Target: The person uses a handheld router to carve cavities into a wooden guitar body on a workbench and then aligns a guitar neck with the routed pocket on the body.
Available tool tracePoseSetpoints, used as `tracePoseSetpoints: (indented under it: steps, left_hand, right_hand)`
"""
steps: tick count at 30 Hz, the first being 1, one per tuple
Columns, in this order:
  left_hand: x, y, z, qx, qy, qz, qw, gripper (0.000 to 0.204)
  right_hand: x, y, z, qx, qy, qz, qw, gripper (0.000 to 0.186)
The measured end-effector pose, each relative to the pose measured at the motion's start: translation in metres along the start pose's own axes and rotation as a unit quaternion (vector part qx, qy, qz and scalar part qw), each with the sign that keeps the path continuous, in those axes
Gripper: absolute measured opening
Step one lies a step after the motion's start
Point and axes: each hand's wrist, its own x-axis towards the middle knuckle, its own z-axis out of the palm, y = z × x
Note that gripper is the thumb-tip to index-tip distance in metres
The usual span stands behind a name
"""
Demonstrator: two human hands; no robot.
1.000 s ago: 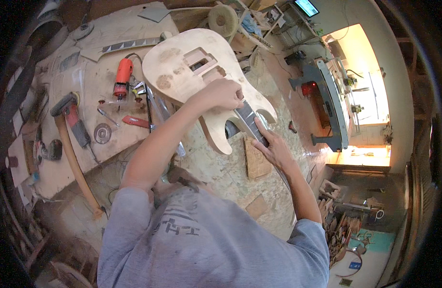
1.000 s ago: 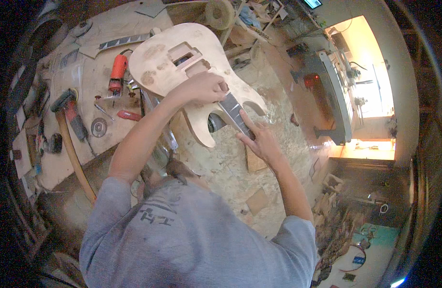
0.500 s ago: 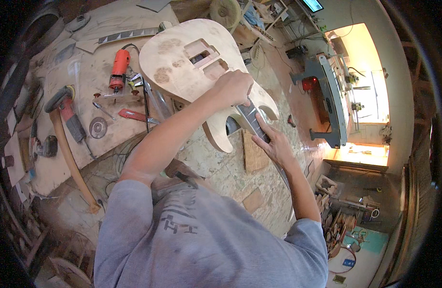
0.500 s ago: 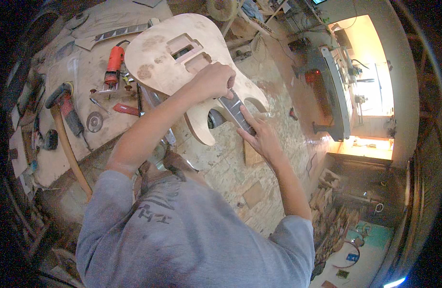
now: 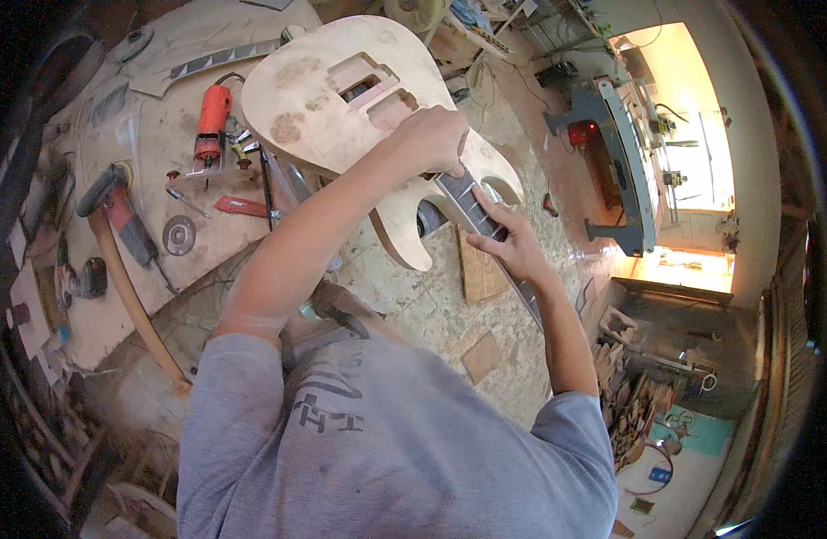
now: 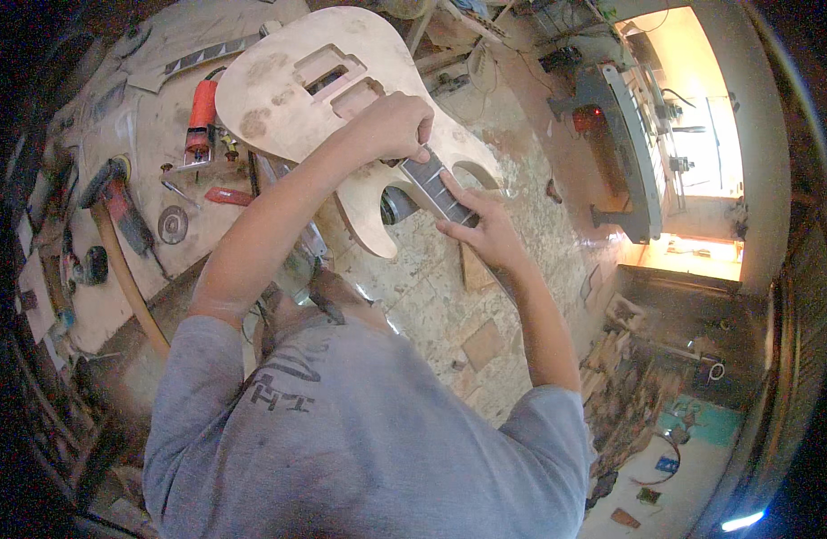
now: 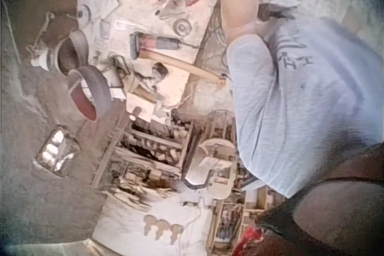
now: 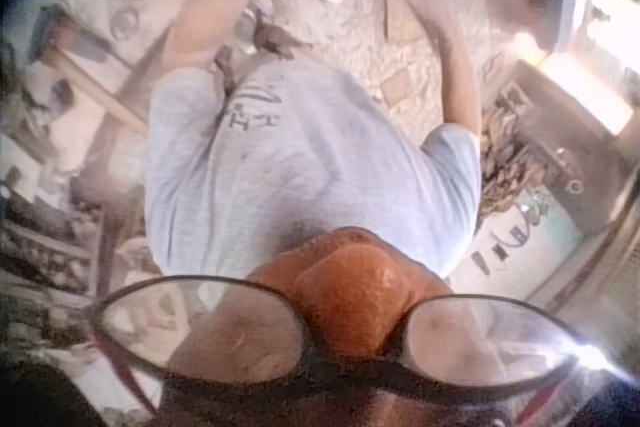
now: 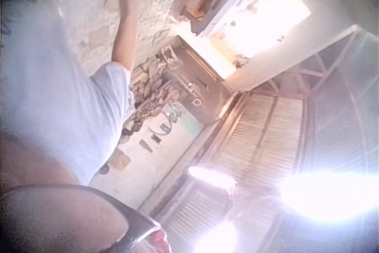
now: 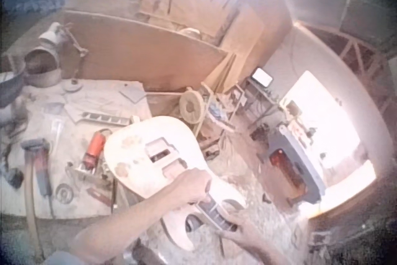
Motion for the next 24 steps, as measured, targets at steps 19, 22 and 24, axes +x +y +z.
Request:
tracePoseSetpoints:
  steps: [19,22,24]
  left_hand:
    - [0.002,-0.009,-0.017,-0.104,-0.075,-0.024,0.991,0.014]
    - [0.0,-0.008,-0.018,-0.118,-0.069,-0.043,0.99,0.012]
    - [0.002,-0.01,-0.018,-0.126,-0.069,-0.048,0.988,0.013]
  right_hand:
    - [0.005,-0.005,0.001,-0.03,-0.013,0.008,0.999,0.082]
    - [0.007,-0.008,0.001,-0.063,-0.026,0.033,0.997,0.082]
    - [0.004,-0.005,0.004,-0.081,-0.005,0.016,0.997,0.083]
